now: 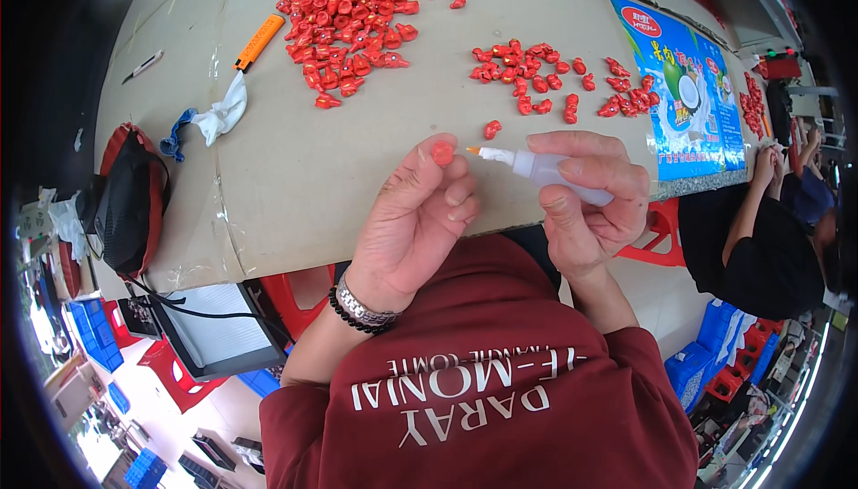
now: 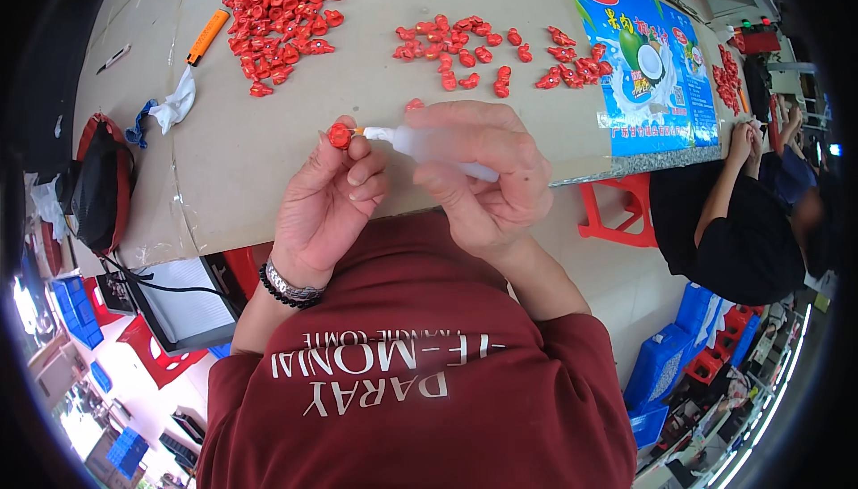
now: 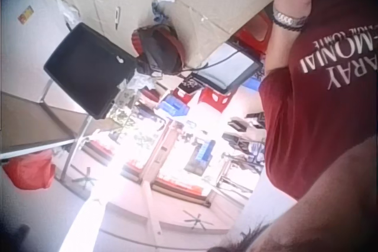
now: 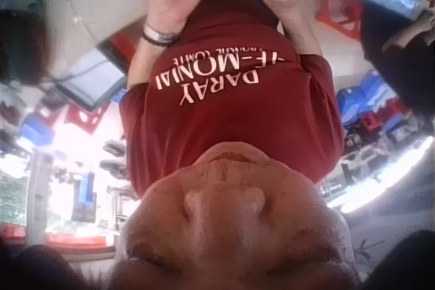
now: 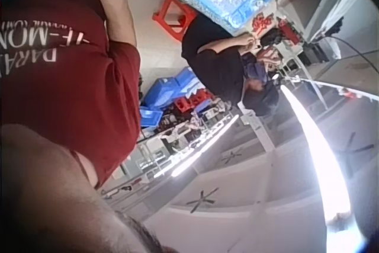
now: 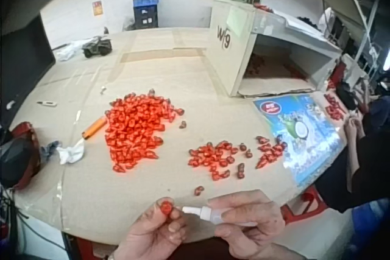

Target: The person repeatedly picks small red capsule candies from a pile on a table, uses a small white squeeze bottle to fill each capsule with a liquid, and then closes the capsule. The filled capsules are placed back on the table. The process is repeated continuously throughout the clip.

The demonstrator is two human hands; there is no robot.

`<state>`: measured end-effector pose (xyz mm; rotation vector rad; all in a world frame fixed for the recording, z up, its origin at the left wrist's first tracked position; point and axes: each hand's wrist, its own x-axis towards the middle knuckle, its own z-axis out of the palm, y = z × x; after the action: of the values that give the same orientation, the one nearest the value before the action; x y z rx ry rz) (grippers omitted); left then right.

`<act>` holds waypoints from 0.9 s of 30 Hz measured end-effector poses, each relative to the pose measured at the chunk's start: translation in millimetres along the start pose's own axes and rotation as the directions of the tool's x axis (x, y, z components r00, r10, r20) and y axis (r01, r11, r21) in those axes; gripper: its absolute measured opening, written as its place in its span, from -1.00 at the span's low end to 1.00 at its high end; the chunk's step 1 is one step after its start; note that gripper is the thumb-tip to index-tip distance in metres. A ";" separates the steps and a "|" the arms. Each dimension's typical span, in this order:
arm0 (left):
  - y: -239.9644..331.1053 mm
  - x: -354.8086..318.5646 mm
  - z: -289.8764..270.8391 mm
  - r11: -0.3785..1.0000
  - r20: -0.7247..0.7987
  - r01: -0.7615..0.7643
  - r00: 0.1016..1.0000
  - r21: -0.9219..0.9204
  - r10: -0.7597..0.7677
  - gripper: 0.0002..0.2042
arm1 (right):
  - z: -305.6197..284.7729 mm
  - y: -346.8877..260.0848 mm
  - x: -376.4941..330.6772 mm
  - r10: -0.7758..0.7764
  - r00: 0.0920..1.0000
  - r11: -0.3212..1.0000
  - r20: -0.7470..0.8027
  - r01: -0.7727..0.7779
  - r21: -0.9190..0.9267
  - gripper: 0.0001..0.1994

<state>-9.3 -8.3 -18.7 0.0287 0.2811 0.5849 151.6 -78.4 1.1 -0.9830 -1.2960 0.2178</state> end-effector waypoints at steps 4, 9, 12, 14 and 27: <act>-0.7 1.6 -5.8 1.000 0.062 0.006 0.998 0.001 -0.006 -0.77 | 3.4 -4.5 2.5 -0.036 0.999 0.996 0.020 0.038 -0.076 -0.73; -1.3 0.6 -3.7 1.000 0.015 0.003 1.000 0.031 -0.004 -0.79 | 4.8 -4.8 3.9 -0.059 0.997 0.993 0.043 0.063 -0.095 -0.77; -1.4 0.5 -3.5 0.999 0.022 0.002 1.000 0.036 -0.003 -0.79 | 5.9 -5.0 4.1 -0.060 0.997 0.993 0.042 0.064 -0.097 -0.77; -1.2 0.6 -3.5 0.999 0.030 0.001 1.000 0.042 -0.002 -0.79 | 5.4 -3.9 3.2 -0.060 0.997 0.993 0.046 0.065 -0.101 -0.77; -1.3 1.9 -7.1 0.998 0.036 -0.026 0.999 0.057 0.024 -0.77 | 5.1 -5.4 3.5 -0.046 0.997 0.990 0.061 0.054 -0.130 -0.76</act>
<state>-9.0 -8.7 -26.1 0.0979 0.2637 0.6002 146.3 -76.9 7.2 -1.0610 -1.4004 0.1235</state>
